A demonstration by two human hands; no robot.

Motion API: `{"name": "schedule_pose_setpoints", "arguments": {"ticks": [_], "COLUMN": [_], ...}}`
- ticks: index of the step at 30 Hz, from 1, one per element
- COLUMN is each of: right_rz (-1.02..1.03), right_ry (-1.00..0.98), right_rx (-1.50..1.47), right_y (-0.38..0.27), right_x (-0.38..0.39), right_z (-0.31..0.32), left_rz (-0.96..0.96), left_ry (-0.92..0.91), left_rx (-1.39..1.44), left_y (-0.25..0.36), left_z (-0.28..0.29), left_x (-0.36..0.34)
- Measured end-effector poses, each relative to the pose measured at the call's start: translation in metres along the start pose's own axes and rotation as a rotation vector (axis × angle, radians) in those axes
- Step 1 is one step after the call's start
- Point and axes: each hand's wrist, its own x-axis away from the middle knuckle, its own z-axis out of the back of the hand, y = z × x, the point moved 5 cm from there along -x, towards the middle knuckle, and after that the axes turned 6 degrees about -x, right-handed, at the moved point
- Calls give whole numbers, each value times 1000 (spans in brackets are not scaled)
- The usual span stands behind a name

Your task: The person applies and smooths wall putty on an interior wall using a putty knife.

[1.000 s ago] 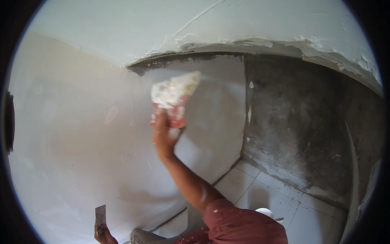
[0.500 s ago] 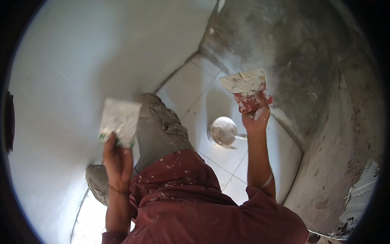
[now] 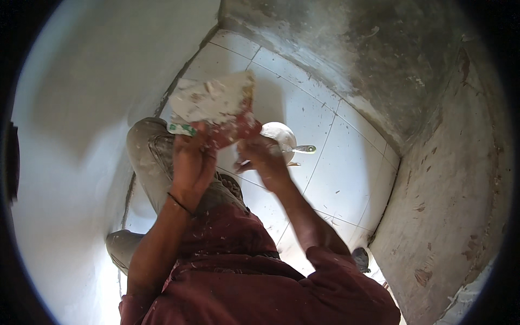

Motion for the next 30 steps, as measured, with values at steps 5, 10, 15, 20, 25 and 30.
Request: {"name": "schedule_pose_setpoints", "arguments": {"ticks": [5, 10, 15, 20, 25, 30], "right_rz": [260, 15, 240, 61, -100, -536], "right_ry": [310, 164, 22, 25, -111, 258], "right_rx": [1979, 1867, 2085, 2077, 2088, 1044], "right_y": [-36, 14, 13, -12, 9, 40], "right_x": [-38, -37, -32, -10, -13, -32], "right_z": [149, 203, 161, 145, 125, 140], "left_rz": [-83, 62, 131, 126, 40, 89], "left_ry": [60, -78, -60, -12, 29, 92], "left_rx": [-54, -77, 31, -49, -24, -163], "left_y": [21, -7, -20, -9, -2, 2], "left_z": [8, 24, 58, 69, 73, 96], "left_x": [-65, -88, -95, -98, -98, -98]}}
